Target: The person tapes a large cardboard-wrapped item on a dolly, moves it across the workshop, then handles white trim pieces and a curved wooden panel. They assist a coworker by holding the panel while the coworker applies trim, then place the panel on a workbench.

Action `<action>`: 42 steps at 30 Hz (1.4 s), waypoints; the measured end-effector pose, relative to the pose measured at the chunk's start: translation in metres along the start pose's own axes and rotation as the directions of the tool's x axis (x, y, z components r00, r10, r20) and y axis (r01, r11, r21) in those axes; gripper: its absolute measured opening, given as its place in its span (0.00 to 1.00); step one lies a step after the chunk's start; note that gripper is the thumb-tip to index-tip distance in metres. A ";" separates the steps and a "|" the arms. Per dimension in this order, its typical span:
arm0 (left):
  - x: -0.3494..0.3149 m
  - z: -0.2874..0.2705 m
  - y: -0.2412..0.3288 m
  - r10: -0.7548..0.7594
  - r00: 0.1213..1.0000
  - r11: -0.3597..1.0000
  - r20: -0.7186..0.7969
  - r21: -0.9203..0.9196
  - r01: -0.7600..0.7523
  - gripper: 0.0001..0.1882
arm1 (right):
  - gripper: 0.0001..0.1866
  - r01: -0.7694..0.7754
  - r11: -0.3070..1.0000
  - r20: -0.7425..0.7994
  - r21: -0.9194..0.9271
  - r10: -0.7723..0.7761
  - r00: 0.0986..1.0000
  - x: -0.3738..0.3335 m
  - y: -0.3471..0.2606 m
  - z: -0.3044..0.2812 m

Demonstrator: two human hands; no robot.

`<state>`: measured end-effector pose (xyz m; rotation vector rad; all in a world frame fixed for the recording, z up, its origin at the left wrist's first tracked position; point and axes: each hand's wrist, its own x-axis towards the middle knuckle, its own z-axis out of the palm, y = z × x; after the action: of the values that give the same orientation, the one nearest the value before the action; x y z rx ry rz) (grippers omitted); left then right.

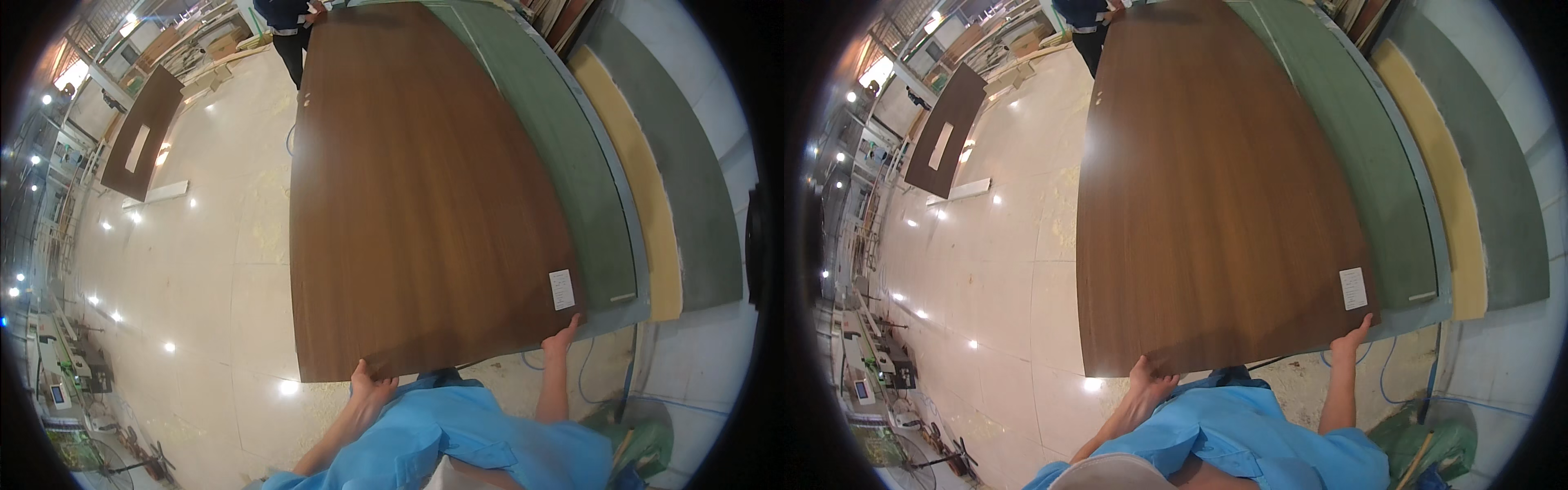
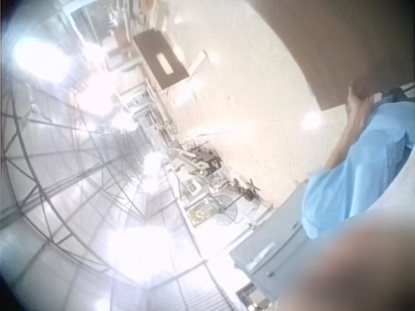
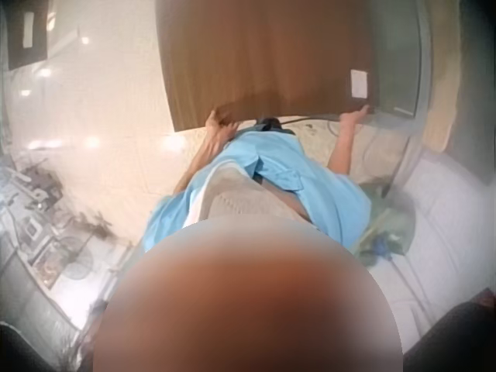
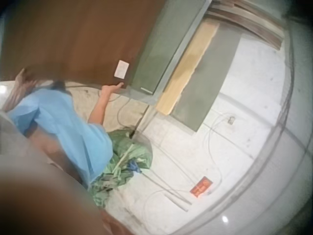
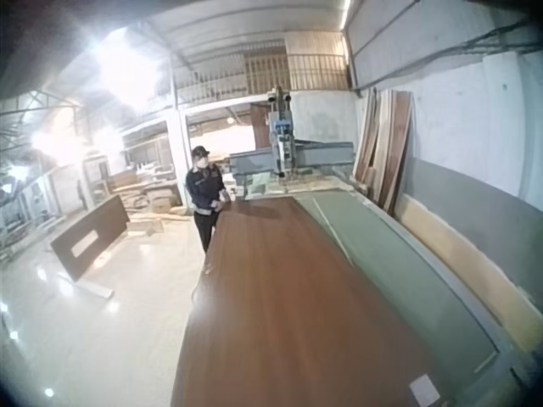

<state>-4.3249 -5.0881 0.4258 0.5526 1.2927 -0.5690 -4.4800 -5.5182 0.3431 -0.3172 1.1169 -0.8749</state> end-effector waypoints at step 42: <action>-0.010 -0.053 0.055 0.250 0.966 0.957 0.066 -0.167 -0.236 0.18 | 0.46 -0.180 0.970 0.056 -0.164 0.191 0.980 -0.135 0.003 0.035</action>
<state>-4.3281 -5.0118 0.4290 0.5398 1.1552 -0.2805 -4.4694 -5.4220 0.4436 -0.3658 1.1327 -0.6062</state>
